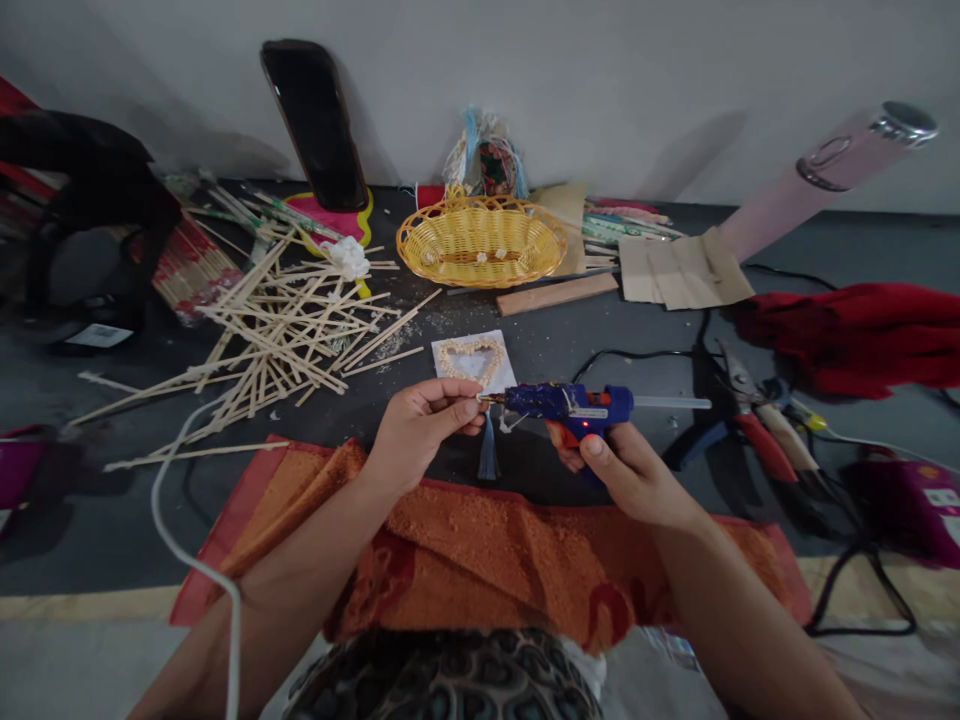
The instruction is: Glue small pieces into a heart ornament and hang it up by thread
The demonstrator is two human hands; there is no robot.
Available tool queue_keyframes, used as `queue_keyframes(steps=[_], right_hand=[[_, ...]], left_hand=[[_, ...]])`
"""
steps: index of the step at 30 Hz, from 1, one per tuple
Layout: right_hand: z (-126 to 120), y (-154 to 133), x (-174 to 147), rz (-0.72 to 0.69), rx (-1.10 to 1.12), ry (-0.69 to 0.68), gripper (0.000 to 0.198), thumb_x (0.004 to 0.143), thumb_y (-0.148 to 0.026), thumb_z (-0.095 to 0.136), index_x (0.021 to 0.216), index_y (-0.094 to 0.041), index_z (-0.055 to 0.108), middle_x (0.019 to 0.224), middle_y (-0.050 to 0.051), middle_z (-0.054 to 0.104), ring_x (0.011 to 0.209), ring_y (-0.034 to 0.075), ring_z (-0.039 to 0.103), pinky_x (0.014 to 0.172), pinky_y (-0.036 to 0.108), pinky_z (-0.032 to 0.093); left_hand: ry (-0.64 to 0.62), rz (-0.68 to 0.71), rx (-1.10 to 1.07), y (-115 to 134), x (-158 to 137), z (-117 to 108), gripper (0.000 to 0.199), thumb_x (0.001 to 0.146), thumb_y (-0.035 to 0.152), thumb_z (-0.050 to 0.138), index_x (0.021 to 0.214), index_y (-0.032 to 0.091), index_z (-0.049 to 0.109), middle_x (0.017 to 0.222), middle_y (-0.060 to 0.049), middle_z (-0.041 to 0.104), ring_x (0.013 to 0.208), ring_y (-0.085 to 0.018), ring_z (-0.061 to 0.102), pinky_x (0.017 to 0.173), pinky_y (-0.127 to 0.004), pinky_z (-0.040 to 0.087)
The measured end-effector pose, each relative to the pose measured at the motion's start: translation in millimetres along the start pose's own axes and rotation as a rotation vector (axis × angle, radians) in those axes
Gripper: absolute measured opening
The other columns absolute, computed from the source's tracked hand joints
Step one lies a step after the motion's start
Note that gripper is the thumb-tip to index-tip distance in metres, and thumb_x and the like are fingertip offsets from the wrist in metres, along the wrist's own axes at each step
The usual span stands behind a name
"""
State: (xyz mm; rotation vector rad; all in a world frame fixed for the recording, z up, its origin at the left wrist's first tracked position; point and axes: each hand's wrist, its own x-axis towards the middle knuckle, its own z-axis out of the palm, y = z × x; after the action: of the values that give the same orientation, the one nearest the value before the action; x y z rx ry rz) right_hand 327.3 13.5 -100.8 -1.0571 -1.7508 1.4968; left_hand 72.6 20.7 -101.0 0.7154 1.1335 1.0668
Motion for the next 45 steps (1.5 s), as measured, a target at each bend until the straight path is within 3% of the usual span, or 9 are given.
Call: queue_keyframes(steps=[45], right_hand=[[-0.7, -2.4, 2.3, -0.036, -0.029, 0.008, 0.031, 0.100, -0.045, 0.039, 0.096, -0.019, 0.055, 0.078, 0.002, 0.051, 0.068, 0.014, 0.046, 0.063, 0.029, 0.039]], left_hand=[[-0.010, -0.004, -0.005, -0.2, 0.0, -0.6, 0.027, 0.072, 0.029, 0.079, 0.093, 0.013, 0.072, 0.079, -0.005, 0.074, 0.066, -0.012, 0.068, 0.065, -0.024, 0.058]])
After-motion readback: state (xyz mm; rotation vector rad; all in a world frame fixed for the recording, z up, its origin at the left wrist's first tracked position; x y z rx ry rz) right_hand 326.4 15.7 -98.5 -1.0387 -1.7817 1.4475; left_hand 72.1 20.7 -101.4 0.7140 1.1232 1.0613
